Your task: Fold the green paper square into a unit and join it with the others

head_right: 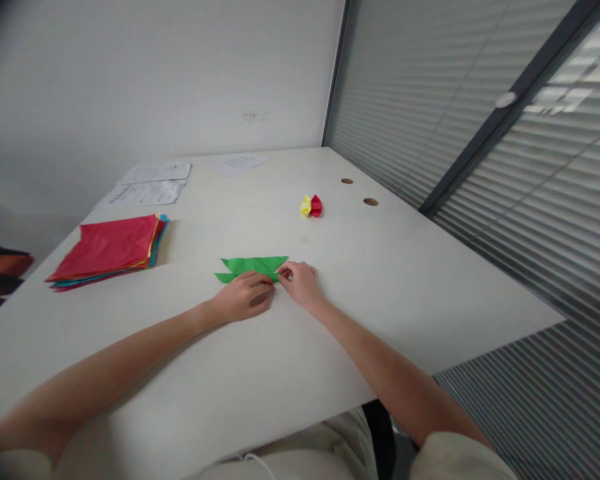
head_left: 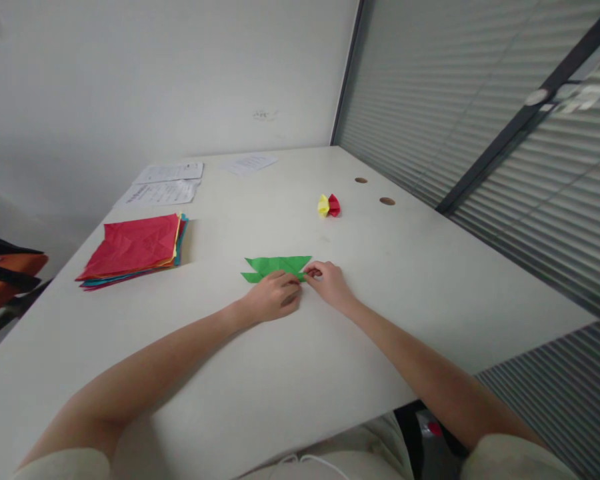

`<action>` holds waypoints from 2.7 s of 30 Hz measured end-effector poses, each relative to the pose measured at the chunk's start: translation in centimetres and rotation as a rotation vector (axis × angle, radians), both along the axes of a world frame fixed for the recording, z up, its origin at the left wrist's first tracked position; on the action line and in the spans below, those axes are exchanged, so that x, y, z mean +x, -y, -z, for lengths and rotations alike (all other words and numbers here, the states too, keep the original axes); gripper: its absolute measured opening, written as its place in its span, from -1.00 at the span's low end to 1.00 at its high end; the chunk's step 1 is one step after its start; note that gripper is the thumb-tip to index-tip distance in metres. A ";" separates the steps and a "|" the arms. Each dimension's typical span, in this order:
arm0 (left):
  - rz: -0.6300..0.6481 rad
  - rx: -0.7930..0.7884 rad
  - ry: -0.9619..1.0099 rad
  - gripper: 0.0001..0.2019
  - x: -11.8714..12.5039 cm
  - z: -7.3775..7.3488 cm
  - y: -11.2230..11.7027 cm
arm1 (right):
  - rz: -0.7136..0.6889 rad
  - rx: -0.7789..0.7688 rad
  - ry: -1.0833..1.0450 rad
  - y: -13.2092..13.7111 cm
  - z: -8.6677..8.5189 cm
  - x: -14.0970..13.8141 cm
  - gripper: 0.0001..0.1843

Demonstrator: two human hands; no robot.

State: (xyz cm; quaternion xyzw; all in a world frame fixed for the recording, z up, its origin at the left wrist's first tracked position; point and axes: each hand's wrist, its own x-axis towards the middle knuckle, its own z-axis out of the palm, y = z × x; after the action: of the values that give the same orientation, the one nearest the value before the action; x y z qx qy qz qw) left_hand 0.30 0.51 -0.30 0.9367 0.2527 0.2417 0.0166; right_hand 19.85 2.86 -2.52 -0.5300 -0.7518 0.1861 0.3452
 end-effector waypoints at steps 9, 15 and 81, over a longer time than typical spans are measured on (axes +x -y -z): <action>-0.017 -0.034 0.005 -0.80 0.0 0.0 0.0 | 0.026 0.101 0.193 1.2 -1.3 -0.7 -0.92; -0.017 -0.052 -0.035 -0.79 0.1 -0.5 0.0 | -0.048 0.112 0.166 1.1 -1.1 -0.6 -0.92; -0.082 -0.036 0.035 -0.81 -0.3 0.3 -0.3 | -0.536 0.204 0.197 0.1 -1.7 2.3 -0.76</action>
State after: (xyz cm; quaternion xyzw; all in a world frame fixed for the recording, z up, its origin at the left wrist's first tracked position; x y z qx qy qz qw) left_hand 0.04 0.80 -0.57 0.9207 0.2951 0.2539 0.0279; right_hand 22.11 2.80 -0.86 -0.2911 -0.9096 0.1419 0.2605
